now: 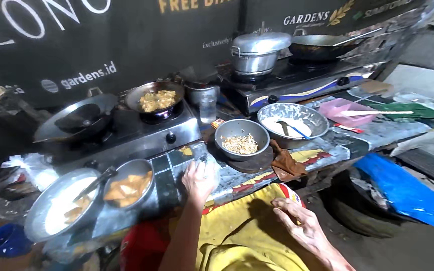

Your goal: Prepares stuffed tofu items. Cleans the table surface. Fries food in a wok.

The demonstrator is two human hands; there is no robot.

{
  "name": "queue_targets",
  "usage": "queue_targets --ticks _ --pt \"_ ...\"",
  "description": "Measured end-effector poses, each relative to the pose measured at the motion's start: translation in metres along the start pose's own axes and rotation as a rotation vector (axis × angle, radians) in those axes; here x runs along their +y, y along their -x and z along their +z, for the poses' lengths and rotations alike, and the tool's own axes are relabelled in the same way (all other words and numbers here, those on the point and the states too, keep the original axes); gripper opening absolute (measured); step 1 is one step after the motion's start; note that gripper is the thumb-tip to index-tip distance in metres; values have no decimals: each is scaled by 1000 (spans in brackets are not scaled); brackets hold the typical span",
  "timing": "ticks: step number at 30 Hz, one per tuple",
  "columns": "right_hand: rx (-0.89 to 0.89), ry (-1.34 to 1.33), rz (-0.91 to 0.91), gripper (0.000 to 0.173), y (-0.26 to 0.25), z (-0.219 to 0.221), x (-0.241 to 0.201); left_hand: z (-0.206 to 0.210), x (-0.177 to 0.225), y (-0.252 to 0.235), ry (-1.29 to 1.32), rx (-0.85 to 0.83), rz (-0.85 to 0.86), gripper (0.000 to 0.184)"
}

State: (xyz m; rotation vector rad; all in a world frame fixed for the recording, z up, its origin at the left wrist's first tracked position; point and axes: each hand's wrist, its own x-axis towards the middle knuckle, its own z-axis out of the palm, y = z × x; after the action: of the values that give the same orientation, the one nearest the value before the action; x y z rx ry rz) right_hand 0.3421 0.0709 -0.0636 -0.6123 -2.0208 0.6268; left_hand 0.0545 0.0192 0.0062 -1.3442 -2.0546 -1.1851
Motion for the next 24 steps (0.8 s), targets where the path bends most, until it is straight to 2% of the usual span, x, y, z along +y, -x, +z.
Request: queue_targets --ticks 3,8,10,11,12,14,15,16,20,24 --pt "-39 25 16 29 2 -3 -1 -4 -1 1 13 -23 -47 32" --pt "-150 -2 11 28 -7 -10 -7 0 3 -20 65 239 -19 26" --pt "-176 -12 -14 27 -10 -9 -5 9 -4 -21 49 246 8 30" --pt "-192 -15 -22 27 -11 -9 -4 12 -8 -17 17 170 -18 31" --pt "-208 -18 -27 27 -13 -10 -4 12 -10 -11 -26 24 -81 32" --pt "-229 -26 -26 27 -13 -12 -4 8 -16 0 -150 -501 -281 41" --pt "-238 -24 -21 27 -12 -14 -4 13 -24 5 -216 -709 -332 46" --pt "-247 -17 -17 26 -11 -18 -4 18 -32 12 -259 -804 -347 49" --pt "-247 17 -26 25 -10 -26 -3 20 -39 21 -306 -790 -341 50" --pt "-156 64 -98 27 -9 -29 -11 19 -36 19 -330 -775 -351 52"
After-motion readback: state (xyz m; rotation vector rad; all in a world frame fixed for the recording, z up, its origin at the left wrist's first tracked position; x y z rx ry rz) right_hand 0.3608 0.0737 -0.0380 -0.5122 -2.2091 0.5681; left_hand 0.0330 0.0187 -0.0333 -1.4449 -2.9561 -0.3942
